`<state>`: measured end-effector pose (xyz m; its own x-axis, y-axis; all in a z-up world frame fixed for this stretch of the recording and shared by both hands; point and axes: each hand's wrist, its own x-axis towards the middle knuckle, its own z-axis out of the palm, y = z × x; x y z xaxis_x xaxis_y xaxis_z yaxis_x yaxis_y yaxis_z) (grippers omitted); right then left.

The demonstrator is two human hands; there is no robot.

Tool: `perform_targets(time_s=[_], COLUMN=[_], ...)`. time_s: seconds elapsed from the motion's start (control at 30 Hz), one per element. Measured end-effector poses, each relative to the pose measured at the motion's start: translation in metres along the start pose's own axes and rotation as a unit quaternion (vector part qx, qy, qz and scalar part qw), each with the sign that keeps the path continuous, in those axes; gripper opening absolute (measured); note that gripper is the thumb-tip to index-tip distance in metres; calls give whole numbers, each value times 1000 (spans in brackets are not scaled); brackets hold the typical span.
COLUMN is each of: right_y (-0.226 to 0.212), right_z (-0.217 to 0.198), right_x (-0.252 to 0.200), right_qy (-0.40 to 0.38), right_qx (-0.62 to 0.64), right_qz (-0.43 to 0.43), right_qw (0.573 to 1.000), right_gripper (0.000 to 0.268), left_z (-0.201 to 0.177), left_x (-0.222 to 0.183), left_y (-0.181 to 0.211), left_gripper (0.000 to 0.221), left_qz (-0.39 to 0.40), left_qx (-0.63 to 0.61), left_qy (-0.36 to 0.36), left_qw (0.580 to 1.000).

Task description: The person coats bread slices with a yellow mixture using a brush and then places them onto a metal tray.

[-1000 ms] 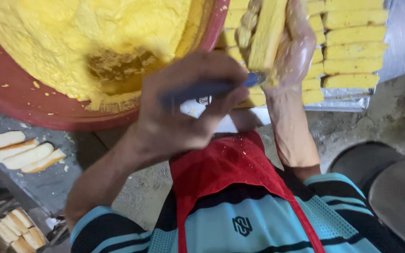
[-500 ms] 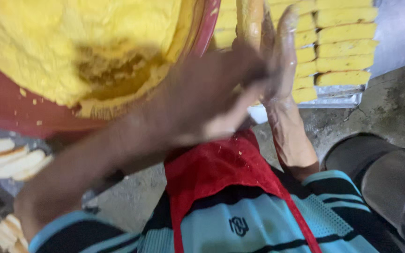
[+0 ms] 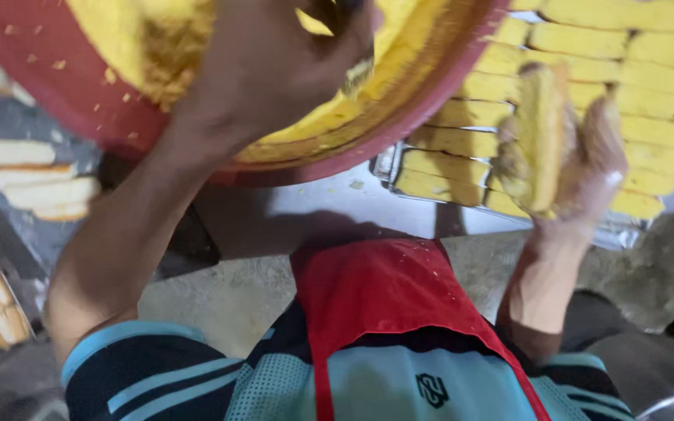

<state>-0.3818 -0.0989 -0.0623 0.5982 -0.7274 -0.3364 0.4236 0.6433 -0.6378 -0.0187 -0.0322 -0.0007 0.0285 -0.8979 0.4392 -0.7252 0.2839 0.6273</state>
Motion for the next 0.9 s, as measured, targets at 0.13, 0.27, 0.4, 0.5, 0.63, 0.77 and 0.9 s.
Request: perform_targets(time_s=[0.13, 0.27, 0.4, 0.5, 0.63, 0.77, 0.9], right_y=[6, 3, 6, 10, 11, 8, 9], right_z=[-10, -13, -26, -33, -31, -27, -20], right_x=[-2, -1, 0, 4, 3, 1, 1], right_qy=[27, 139, 110, 101, 65, 62, 57], right_qx=[-24, -21, -59, -82, -164, -139, -247], right_qz=[-29, -54, -54, -55, -53, -45, -85], right_qw=[999, 989, 991, 990, 983, 987, 964], right_gripper=[45, 51, 57, 63, 69, 70, 81], left_z=[22, 30, 20, 15, 24, 40, 3], left_x=[-27, -41, -51, -55, -49, -49, -43], left_y=[-19, -25, -32, -41, -51, -40, -20], left_gripper=[29, 27, 16, 5, 7, 9, 13], left_qz=[-53, -126, -120, -49, -42, -53, -216], left_qx=[-38, -125, -209, -347, -247, -192, -361], left_qy=[-51, -97, -134, -56, -33, -108, -61], left_qw=[997, 979, 961, 935, 968, 974, 905])
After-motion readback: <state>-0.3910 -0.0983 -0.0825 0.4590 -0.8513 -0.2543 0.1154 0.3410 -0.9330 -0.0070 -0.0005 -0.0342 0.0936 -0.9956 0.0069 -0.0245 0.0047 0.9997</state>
